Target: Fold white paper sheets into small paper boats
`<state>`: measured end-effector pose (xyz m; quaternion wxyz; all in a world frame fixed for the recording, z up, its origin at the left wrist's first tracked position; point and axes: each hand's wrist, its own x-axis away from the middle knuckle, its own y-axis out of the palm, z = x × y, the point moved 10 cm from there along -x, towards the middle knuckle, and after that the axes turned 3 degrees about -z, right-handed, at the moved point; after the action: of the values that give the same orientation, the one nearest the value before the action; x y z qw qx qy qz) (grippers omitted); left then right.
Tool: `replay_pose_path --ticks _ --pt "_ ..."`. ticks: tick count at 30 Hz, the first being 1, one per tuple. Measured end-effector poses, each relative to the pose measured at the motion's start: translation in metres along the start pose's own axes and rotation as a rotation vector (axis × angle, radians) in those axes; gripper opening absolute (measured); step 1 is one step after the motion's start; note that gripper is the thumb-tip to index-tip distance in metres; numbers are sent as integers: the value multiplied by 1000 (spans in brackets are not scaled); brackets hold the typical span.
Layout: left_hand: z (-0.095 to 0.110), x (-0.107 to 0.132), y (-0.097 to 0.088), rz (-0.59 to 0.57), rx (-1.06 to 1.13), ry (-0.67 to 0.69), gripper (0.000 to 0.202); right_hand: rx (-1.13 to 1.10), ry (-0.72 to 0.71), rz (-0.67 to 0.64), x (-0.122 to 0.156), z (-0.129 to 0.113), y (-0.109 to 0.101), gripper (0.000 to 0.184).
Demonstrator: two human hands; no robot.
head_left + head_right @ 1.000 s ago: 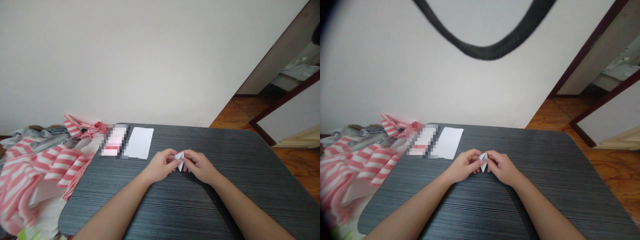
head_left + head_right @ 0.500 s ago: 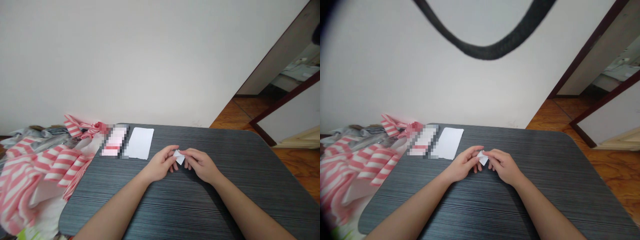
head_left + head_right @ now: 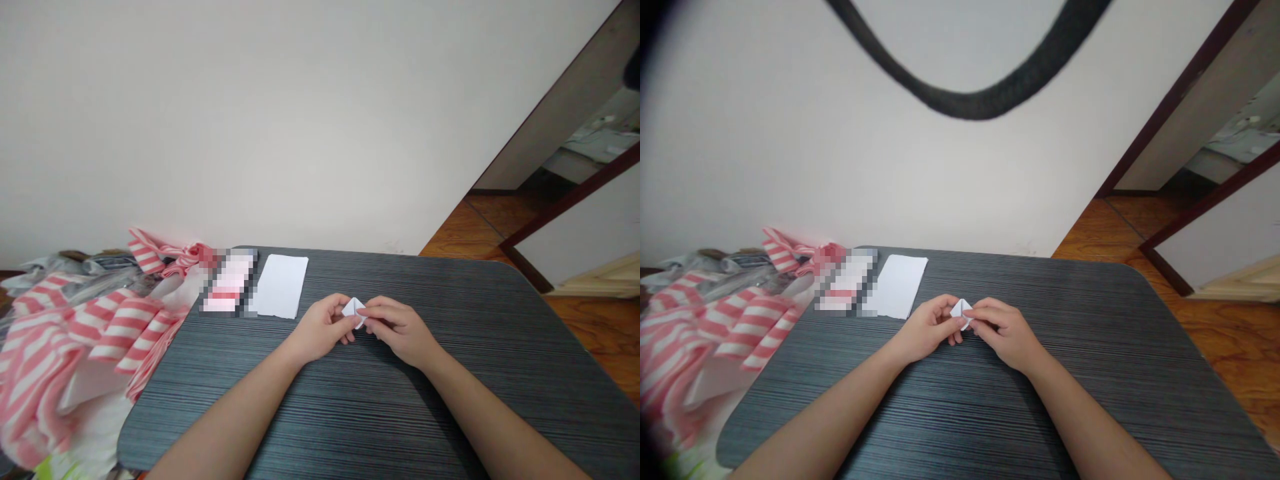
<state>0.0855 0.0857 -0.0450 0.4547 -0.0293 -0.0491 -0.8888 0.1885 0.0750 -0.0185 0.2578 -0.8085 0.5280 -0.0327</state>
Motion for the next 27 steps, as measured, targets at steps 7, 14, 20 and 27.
replay_pose_path --ticks 7,14,20,27 --pt "-3 1 0 -2 -43 -23 23 -191 153 -5 0 16 7 23" --pt "-7 1 -1 1 -77 -32 22 105 196 -68 -1 10 7 22" --pt "-2 1 2 -37 -138 -14 20 141 158 -61 -2 3 5 22" --pt "3 4 6 -78 -190 -14 24 139 142 -63 -1 1 5 21"
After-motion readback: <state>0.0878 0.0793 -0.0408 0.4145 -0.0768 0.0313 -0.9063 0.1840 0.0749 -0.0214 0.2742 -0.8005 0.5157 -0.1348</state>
